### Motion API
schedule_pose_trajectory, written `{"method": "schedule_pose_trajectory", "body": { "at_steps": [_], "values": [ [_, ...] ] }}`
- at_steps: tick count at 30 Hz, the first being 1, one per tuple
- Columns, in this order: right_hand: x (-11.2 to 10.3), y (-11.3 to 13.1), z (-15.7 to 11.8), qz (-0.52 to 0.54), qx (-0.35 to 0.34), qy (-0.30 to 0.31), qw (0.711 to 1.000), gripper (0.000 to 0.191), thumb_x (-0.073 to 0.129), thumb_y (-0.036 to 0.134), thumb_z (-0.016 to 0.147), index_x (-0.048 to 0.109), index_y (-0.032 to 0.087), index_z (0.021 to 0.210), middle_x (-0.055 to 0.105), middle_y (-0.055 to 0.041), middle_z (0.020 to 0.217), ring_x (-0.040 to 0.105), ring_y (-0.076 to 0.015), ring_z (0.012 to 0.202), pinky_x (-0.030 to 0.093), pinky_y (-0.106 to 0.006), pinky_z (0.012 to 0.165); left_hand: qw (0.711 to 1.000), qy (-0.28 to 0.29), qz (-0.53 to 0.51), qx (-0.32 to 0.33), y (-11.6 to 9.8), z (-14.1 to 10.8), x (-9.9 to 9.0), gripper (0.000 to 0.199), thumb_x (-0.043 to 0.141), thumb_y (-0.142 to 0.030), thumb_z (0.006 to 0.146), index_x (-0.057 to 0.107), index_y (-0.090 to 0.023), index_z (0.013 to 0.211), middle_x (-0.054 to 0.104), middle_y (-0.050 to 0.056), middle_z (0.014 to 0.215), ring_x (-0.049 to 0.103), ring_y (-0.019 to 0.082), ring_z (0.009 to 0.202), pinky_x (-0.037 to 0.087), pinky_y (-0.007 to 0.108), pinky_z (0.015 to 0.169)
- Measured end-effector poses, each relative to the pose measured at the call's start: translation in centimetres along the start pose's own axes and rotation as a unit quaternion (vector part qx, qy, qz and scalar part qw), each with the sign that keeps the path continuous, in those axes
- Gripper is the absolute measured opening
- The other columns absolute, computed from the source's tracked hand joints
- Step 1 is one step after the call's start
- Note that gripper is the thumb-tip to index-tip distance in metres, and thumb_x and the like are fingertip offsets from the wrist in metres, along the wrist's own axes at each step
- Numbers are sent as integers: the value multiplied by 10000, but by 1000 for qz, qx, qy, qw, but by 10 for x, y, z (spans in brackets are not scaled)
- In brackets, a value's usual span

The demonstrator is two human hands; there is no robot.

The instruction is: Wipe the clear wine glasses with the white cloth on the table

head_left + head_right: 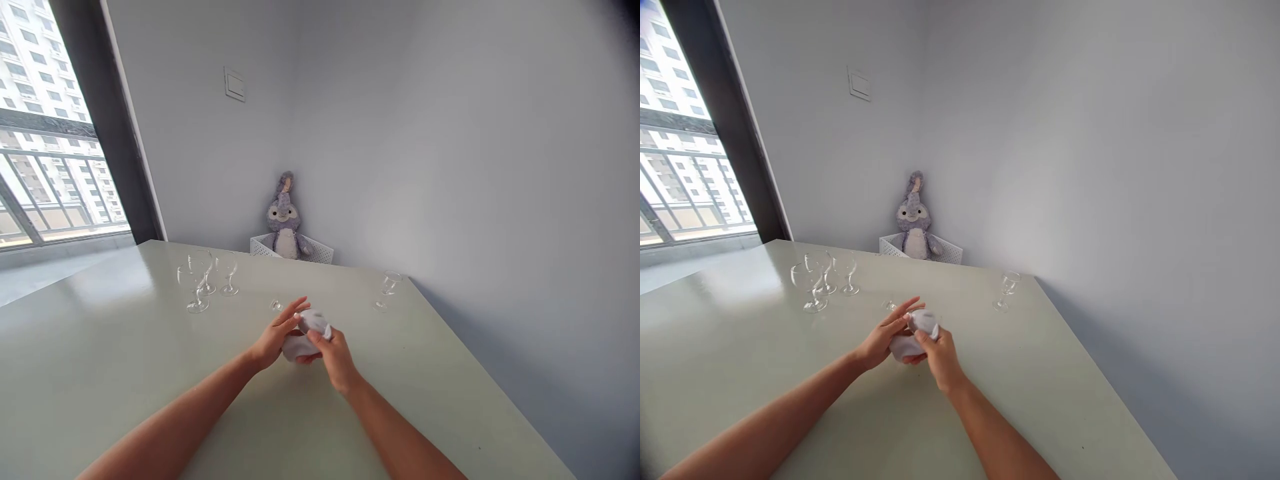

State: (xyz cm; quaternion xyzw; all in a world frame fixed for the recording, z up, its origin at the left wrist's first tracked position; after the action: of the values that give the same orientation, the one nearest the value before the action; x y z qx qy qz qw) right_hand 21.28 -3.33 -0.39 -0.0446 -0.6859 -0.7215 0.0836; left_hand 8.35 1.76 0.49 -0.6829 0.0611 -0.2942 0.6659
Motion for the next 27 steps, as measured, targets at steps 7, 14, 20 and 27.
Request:
{"method": "schedule_pose_trajectory", "body": {
  "at_steps": [7,14,20,27],
  "values": [
    [3,2,-1,97,30,32,994,353,605,414,757,620,141,979,626,-51,781,573,-149,584,510,-288,513,992,-9,128,7,1,5,-6,485,603,-427,718,554,-202,1145,609,23,746,549,145,641,437,258,605],
    [3,-8,2,74,40,-36,996,259,645,379,726,646,156,858,621,-30,709,583,-154,558,512,-263,465,990,-23,134,-25,15,5,-6,442,443,-478,800,556,-207,1129,597,29,865,535,142,735,428,262,676],
    [-7,0,6,252,105,-21,962,257,657,364,721,631,119,795,606,-16,619,553,-97,459,472,-199,434,993,21,108,30,5,0,2,448,536,-410,767,529,-219,1171,590,27,867,519,138,757,418,258,705],
    [7,1,-3,9,-13,-8,1000,277,685,360,679,662,161,871,618,-27,756,568,-162,627,519,-263,470,973,-62,221,-2,11,9,-10,463,405,-527,799,608,-164,1003,558,11,658,509,139,613,430,268,600]
  ]
}}
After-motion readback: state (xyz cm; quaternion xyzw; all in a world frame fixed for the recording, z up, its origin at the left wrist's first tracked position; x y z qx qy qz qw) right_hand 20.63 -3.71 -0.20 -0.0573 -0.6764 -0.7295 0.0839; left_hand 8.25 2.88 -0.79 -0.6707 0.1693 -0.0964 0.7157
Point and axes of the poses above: each hand's wrist, its own z-axis towards the middle knuckle, its own x-axis out of the palm, y = z × x, the point moved 2 cm from there along z, towards the middle knuckle
